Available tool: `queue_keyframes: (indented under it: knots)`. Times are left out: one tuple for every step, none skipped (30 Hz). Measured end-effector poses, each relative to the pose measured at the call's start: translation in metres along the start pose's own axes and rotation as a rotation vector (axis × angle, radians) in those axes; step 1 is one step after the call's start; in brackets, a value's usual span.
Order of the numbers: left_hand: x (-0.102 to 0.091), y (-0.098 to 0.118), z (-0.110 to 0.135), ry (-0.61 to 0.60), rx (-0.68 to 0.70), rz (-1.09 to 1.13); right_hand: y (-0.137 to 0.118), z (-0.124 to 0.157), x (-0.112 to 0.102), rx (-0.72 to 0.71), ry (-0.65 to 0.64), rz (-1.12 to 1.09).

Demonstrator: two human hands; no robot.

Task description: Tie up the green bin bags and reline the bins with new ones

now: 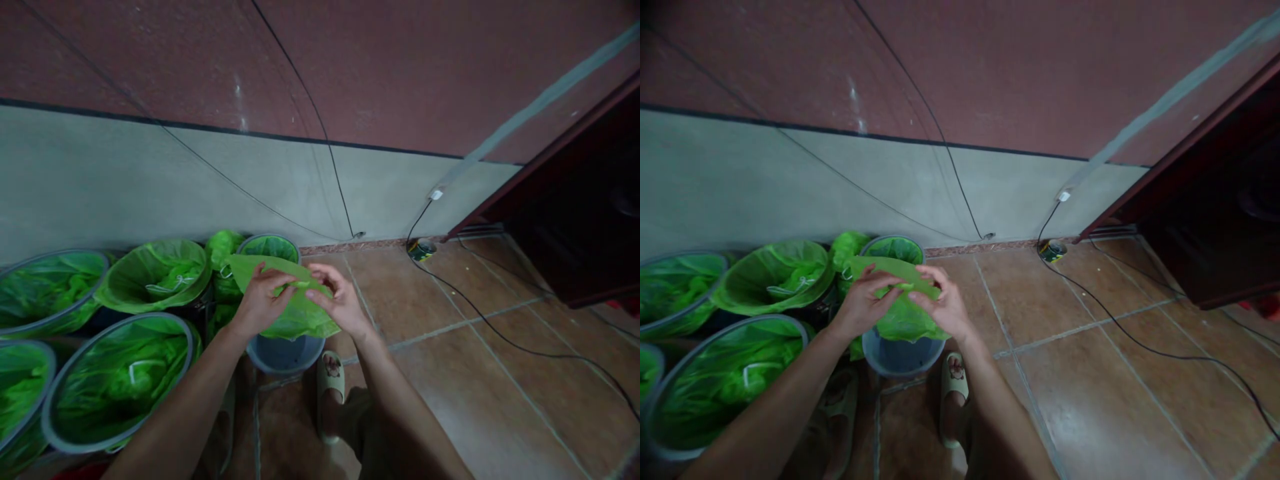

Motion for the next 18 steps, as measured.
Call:
queue_keyframes:
  knots:
    - [-0.003,-0.003,0.0,0.032,-0.025,0.016,0.003,0.001,0.001,0.013,-0.032,0.087]
    - [-0.006,-0.006,0.0,0.068,-0.052,0.03,0.007,0.003,0.004,0.037,-0.067,0.187]
    - [-0.009,-0.009,0.0,0.113,-0.08,0.044,0.011,0.004,0.007,0.069,-0.099,0.293]
    - [-0.013,-0.013,0.0,0.167,-0.112,0.06,0.016,0.006,0.009,0.103,-0.126,0.401]
    - [-0.017,-0.017,0.0,0.225,-0.145,0.081,0.019,0.008,0.012,0.136,-0.141,0.508]
    - [-0.022,-0.021,0.001,0.283,-0.181,0.109,0.023,0.009,0.013,0.161,-0.15,0.606]
    - [-0.027,-0.026,0.002,0.344,-0.217,0.146,0.025,0.01,0.014,0.179,-0.151,0.693]
    - [-0.032,-0.032,0.002,0.405,-0.248,0.187,0.028,0.01,0.014,0.196,-0.145,0.768]
    - [-0.038,-0.037,0.003,0.467,-0.27,0.231,0.03,0.01,0.012,0.215,-0.138,0.828]
    - [-0.045,-0.043,0.004,0.538,-0.28,0.276,0.032,0.009,0.01,0.238,-0.13,0.874]
    - [-0.052,-0.049,0.004,0.619,-0.278,0.32,0.034,0.008,0.007,0.263,-0.122,0.906]
    - [-0.059,-0.054,0.005,0.704,-0.265,0.364,0.036,0.006,0.004,0.29,-0.116,0.924]
    - [-0.066,-0.059,0.006,0.78,-0.242,0.409,0.038,0.005,0.0,0.315,-0.111,0.932]
    - [-0.073,-0.063,0.006,0.849,-0.215,0.45,0.039,0.003,-0.003,0.336,-0.101,0.933]
    - [-0.079,-0.067,0.007,0.911,-0.188,0.487,0.04,0.001,-0.008,0.353,-0.076,0.931]
    - [-0.083,-0.07,0.008,0.96,-0.165,0.522,0.041,0.0,-0.013,0.369,-0.034,0.926]
    - [-0.088,-0.073,0.008,0.997,-0.149,0.551,0.042,-0.002,-0.019,0.386,0.022,0.917]
    - [-0.091,-0.075,0.009,1.03,-0.14,0.572,0.042,-0.003,-0.025,0.408,0.089,0.903]
Point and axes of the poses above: each hand's wrist, its own z-axis away from the middle knuckle, its own x-axis out of the palm, y = z × x, the point moved 4 cm from there along -z, towards the middle knuckle, and after that the axes turned 3 degrees about z, right-handed, at the moved point
